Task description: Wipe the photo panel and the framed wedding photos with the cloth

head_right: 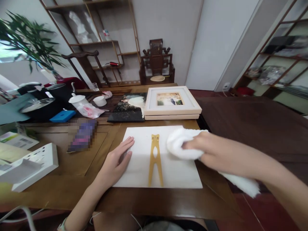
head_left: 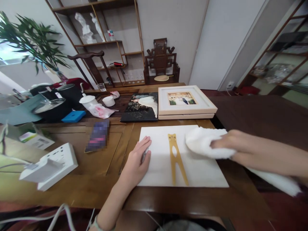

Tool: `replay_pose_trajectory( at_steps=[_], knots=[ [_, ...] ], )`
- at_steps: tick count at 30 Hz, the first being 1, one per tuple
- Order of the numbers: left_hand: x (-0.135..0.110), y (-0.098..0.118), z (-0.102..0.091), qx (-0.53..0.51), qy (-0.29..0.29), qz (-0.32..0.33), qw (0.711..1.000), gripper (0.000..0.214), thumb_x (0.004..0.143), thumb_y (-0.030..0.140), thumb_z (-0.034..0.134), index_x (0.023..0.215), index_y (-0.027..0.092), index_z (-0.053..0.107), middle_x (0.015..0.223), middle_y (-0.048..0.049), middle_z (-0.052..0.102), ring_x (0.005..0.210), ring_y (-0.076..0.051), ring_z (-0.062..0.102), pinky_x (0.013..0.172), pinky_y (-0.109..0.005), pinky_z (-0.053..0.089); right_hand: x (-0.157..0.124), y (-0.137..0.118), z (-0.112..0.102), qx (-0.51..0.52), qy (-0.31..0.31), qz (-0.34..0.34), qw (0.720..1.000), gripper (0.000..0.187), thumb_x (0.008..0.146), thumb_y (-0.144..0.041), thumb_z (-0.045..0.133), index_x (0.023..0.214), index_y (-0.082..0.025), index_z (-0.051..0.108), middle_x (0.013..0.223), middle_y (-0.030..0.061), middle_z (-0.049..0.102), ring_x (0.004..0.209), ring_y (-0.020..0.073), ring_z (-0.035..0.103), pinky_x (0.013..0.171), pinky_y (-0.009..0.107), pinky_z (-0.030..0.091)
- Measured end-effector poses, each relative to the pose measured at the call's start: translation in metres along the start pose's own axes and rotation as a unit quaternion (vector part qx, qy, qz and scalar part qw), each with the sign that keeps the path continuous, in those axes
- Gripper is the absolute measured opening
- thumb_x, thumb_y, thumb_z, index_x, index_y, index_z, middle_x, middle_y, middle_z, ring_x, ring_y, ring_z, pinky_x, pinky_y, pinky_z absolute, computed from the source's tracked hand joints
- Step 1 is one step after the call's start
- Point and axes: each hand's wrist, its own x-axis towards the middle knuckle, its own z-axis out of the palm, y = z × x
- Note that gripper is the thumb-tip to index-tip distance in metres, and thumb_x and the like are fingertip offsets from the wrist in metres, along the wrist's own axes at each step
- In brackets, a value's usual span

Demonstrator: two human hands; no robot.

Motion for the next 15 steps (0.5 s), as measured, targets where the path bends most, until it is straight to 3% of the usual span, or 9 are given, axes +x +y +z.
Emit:
replay_pose_trajectory(
  at_steps=[3, 5, 7, 9, 12, 15],
  knots=[
    [0.0, 0.001, 0.0, 0.0, -0.001, -0.004, 1.0, 0.04, 0.089, 0.025, 0.044, 0.124, 0.01, 0.057, 0.135, -0.0139, 0.052, 0.131, -0.024, 0.042, 0.112, -0.046, 0.03, -0.001, 0.014, -0.015, 0.01, 0.032, 0.018, 0.999, 0.034, 0.069, -0.001, 0.037, 0.081, -0.02, 0.064, 0.076, 0.0063, 0.065, 0.072, 0.0171, 0.061, 0.064, 0.028, 0.046],
    [0.001, 0.001, -0.001, -0.002, -0.003, -0.005, 1.0, 0.04, 0.089, 0.025, 0.044, 0.123, 0.009, 0.057, 0.135, -0.0142, 0.053, 0.131, -0.023, 0.042, 0.112, -0.045, 0.03, 0.006, 0.017, -0.011, -0.059, 0.106, 0.041, 0.992, 0.031, 0.069, -0.002, 0.037, 0.08, -0.015, 0.063, 0.078, 0.0105, 0.065, 0.073, 0.0203, 0.062, 0.063, 0.033, 0.046],
    [0.001, 0.002, -0.002, -0.005, -0.003, -0.006, 1.0, 0.04, 0.089, 0.025, 0.044, 0.123, 0.009, 0.057, 0.135, -0.0143, 0.053, 0.131, -0.023, 0.042, 0.112, -0.044, 0.03, 0.014, 0.012, 0.007, -0.126, 0.153, 0.001, 0.98, 0.034, 0.067, 0.0, 0.039, 0.088, -0.01, 0.064, 0.102, 0.0195, 0.065, 0.094, 0.0286, 0.062, 0.075, 0.04, 0.049],
    [0.001, 0.002, -0.002, -0.007, -0.002, -0.008, 1.0, 0.04, 0.089, 0.026, 0.044, 0.123, 0.009, 0.057, 0.134, -0.0143, 0.053, 0.131, -0.023, 0.043, 0.112, -0.043, 0.031, 0.022, 0.004, 0.032, -0.154, 0.168, -0.071, 0.971, 0.042, 0.062, 0.004, 0.041, 0.094, -0.009, 0.065, 0.126, 0.0222, 0.055, 0.117, 0.035, 0.051, 0.091, 0.049, 0.045],
    [0.001, 0.003, -0.002, -0.008, -0.001, -0.011, 1.0, 0.041, 0.089, 0.026, 0.045, 0.123, 0.008, 0.057, 0.135, -0.0146, 0.053, 0.131, -0.023, 0.043, 0.112, -0.043, 0.031, 0.03, -0.008, 0.067, -0.149, 0.147, -0.102, 0.973, 0.046, 0.059, 0.007, 0.043, 0.093, -0.01, 0.068, 0.132, 0.0196, 0.052, 0.127, 0.0367, 0.04, 0.101, 0.052, 0.039],
    [0.002, 0.002, -0.001, -0.006, -0.002, -0.008, 1.0, 0.041, 0.089, 0.026, 0.044, 0.123, 0.007, 0.058, 0.135, -0.0148, 0.053, 0.131, -0.023, 0.043, 0.112, -0.043, 0.031, 0.028, -0.016, 0.08, -0.131, 0.125, -0.087, 0.98, 0.042, 0.061, 0.007, 0.045, 0.091, -0.01, 0.07, 0.134, 0.0202, 0.05, 0.129, 0.038, 0.036, 0.103, 0.054, 0.036]
  ],
)
